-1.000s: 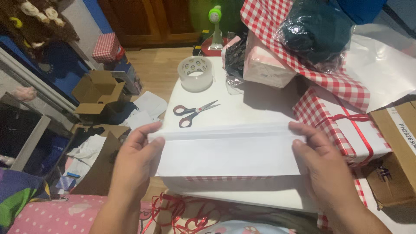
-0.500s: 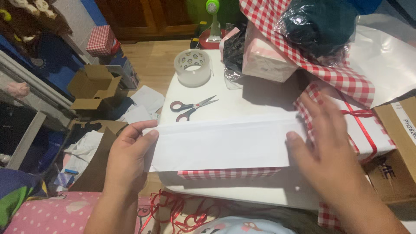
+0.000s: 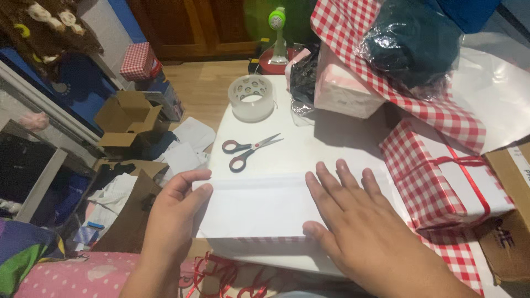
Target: The person wraps a rectangular box with red gingham wrapping paper, folding the paper over the box and pressing the folds flat. They use tape to secure the paper, then pick up scissors and cut a length of red ribbon.
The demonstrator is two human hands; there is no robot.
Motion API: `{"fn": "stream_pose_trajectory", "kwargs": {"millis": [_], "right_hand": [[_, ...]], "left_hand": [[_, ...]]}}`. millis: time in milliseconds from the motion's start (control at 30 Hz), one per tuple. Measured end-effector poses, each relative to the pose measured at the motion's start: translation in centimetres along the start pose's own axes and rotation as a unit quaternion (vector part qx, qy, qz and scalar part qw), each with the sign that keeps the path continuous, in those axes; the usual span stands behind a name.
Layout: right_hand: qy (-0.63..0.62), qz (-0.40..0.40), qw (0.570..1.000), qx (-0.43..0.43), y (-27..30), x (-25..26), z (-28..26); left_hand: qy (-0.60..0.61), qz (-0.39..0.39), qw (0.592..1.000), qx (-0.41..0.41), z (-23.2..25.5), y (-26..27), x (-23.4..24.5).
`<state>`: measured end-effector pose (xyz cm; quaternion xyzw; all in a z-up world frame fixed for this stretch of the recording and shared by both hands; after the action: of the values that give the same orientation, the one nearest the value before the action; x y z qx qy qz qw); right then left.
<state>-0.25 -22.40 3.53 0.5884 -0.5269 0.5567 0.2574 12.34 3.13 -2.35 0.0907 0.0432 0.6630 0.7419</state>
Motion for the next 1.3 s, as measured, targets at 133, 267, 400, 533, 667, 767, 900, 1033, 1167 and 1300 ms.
{"fn": "stream_pose_trajectory", "kwargs": {"millis": [133, 267, 400, 533, 667, 767, 900, 1033, 1167, 1300], "right_hand": [[0.024, 0.022, 0.999, 0.026, 0.5, -0.8, 0.5], [0.044, 0.030, 0.998, 0.032, 1.2, -1.5, 0.9], [0.051, 0.025, 0.997, 0.046, 1.5, -1.7, 1.1], [0.068, 0.035, 0.995, 0.064, 1.4, -1.8, 1.4], [0.062, 0.022, 0.996, 0.064, 1.7, -2.3, 1.9], [0.052, 0.006, 0.997, 0.061, 1.8, -2.7, 2.3], [0.075, 0.012, 0.995, 0.064, 2.1, -2.8, 2.6], [0.113, 0.041, 0.990, 0.074, 2.1, -2.2, 2.3], [0.102, 0.039, 0.992, 0.067, 1.5, -1.5, 1.5], [0.021, 0.016, 0.998, 0.056, 0.3, -0.9, 0.3]], "left_hand": [[-0.412, 0.166, 0.884, -0.145, 5.5, 2.9, 0.7], [-0.523, 0.144, 0.694, -0.474, 9.6, 8.4, -3.9], [-0.543, -0.029, 0.702, -0.460, 7.4, 7.5, -8.4], [-0.581, -0.055, 0.661, -0.471, 5.9, 6.8, -9.6], [-0.593, -0.062, 0.659, -0.459, 4.9, 6.5, -9.5], [-0.599, -0.064, 0.657, -0.454, 4.5, 6.6, -9.5], [-0.594, -0.061, 0.666, -0.446, 4.4, 6.7, -9.4], [-0.584, -0.061, 0.675, -0.448, 4.8, 6.6, -9.5], [-0.579, -0.054, 0.675, -0.455, 5.3, 6.8, -9.5], [-0.572, -0.059, 0.679, -0.457, 5.3, 7.1, -9.4]]}}
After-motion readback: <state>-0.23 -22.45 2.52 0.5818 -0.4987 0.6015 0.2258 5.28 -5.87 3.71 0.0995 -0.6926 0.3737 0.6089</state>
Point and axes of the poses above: each hand's wrist, its own y-axis away from the middle knuckle, its own x-axis out of the back of the hand, z = x × y, the point moved 7 cm from there along -y, towards the middle knuckle, and after that the axes turned 14 degrees about -y, right-handed, at the moved point
